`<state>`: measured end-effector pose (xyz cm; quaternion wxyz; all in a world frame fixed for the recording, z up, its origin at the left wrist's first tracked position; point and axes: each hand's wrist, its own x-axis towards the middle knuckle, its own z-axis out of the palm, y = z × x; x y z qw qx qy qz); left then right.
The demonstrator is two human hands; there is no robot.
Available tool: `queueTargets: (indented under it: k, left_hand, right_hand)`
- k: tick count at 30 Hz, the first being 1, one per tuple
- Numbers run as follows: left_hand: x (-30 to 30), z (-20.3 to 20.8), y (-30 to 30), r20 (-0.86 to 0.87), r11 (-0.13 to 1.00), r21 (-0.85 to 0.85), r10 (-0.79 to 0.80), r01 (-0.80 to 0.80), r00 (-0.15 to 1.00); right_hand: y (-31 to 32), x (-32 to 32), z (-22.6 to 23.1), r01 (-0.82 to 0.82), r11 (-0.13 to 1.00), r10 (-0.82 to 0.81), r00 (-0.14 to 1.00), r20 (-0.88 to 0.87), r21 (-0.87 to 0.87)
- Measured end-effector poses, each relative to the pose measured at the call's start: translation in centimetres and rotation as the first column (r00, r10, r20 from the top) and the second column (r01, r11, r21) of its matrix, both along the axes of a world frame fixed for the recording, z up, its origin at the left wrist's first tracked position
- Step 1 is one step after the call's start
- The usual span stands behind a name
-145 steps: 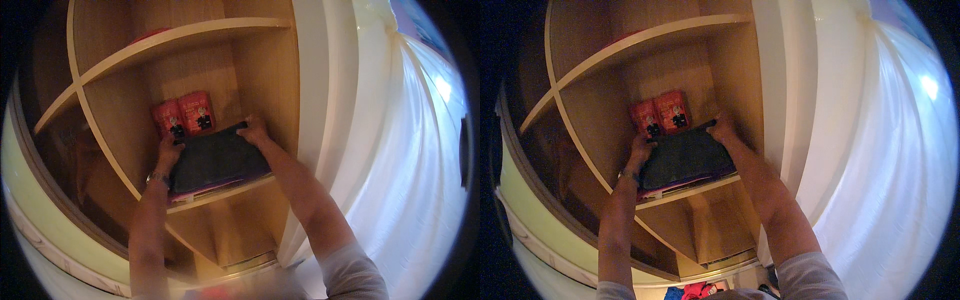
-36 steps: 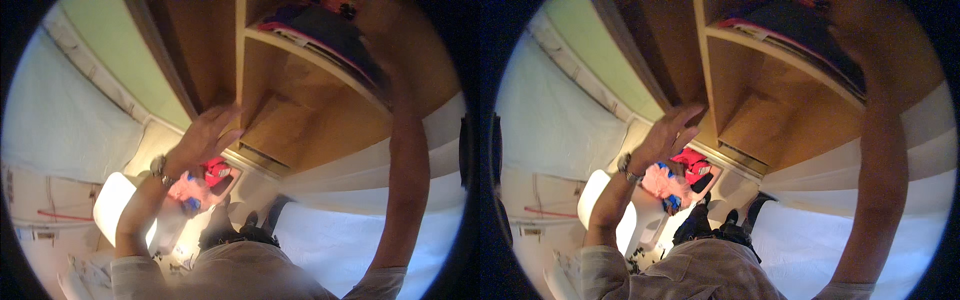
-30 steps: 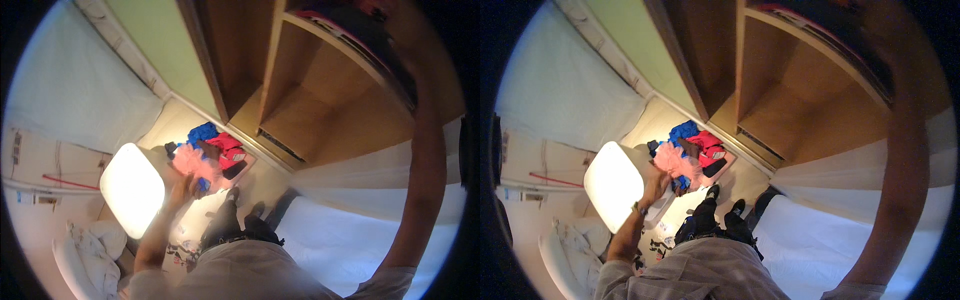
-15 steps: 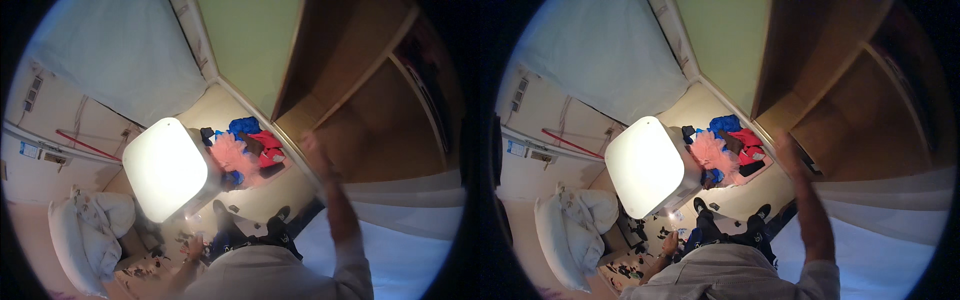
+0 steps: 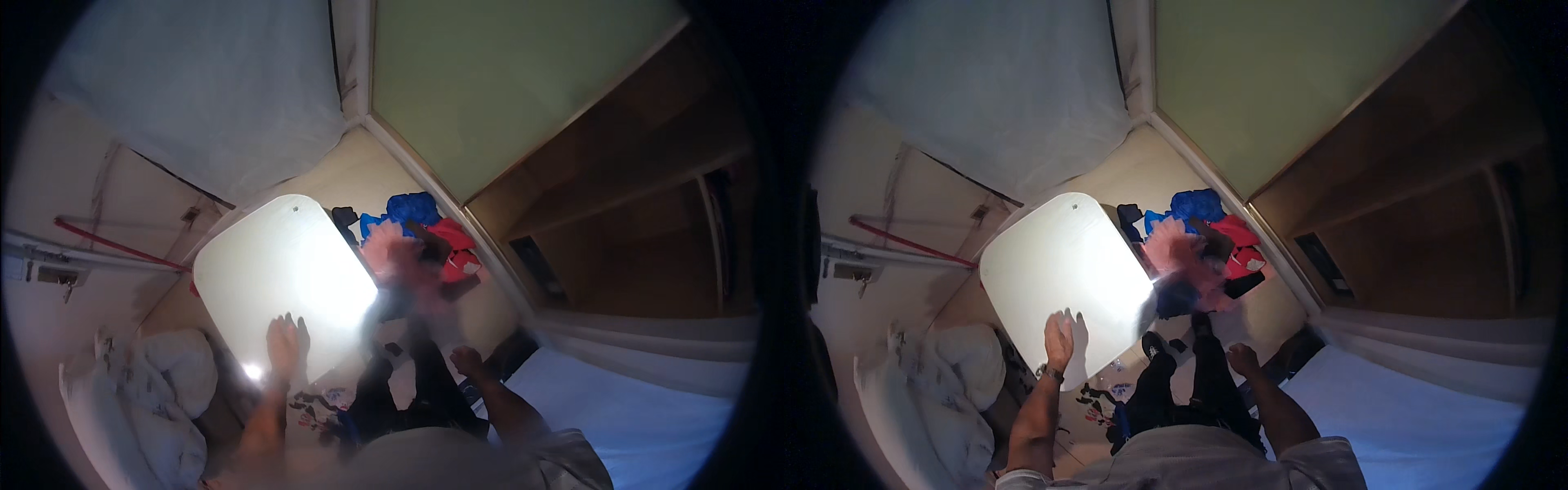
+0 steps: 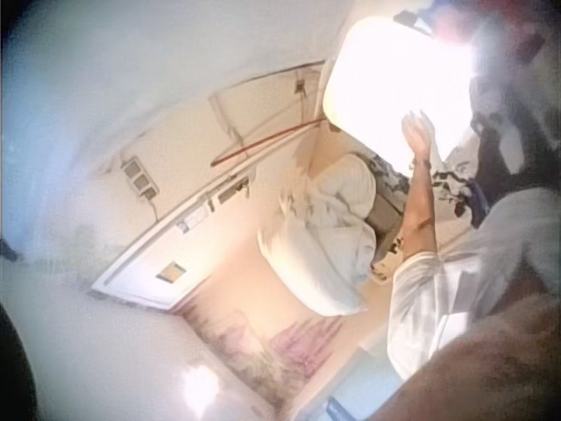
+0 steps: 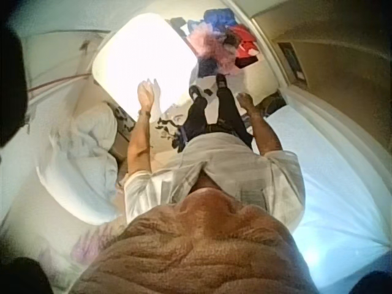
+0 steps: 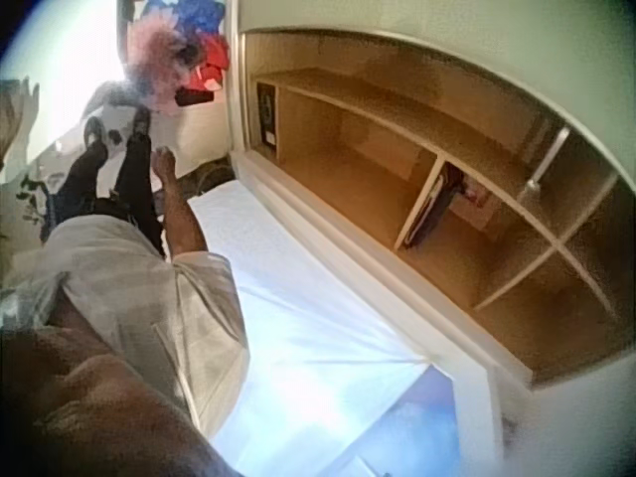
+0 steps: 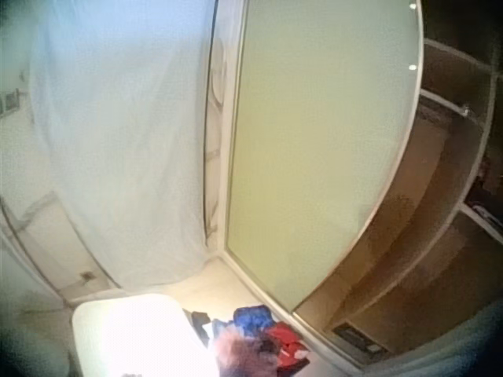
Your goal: The person folds a red towel, a purple cloth, and a yellow and black mat on a white plastic bin. After folding each item, the person places it into a wooden cabinet shelf.
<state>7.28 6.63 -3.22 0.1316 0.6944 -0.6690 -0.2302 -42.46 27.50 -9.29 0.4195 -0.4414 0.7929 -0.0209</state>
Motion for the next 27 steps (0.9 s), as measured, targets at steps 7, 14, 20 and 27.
queueTargets:
  k: [7, 14, 20, 27]
  left_hand:
    - [-4.4, -2.3, -16.2, 0.045, 0.978, -0.200, -0.046, 0.054, 0.998]
    - [-5.2, -7.7, -28.8, 0.281, 0.971, -0.155, -0.132, 0.181, 0.951]
    - [-5.5, -10.1, -30.2, 0.368, 0.933, -0.227, -0.185, 0.281, 0.911]
    - [-5.1, -10.2, -30.9, 0.382, 0.950, -0.118, -0.227, 0.291, 0.896]
  right_hand:
    - [-11.5, 0.3, -8.5, -0.395, 0.891, 0.407, 0.913, 0.009, -0.223]
    - [-29.6, 9.1, -15.3, 0.074, 0.972, 0.009, 0.937, 0.349, -0.224]
    - [-39.8, 12.0, -25.7, 0.202, 0.926, 0.004, 0.840, 0.543, -0.319]
    - [-49.5, 18.2, -39.6, 0.056, 0.957, 0.032, 0.956, 0.293, -0.285]
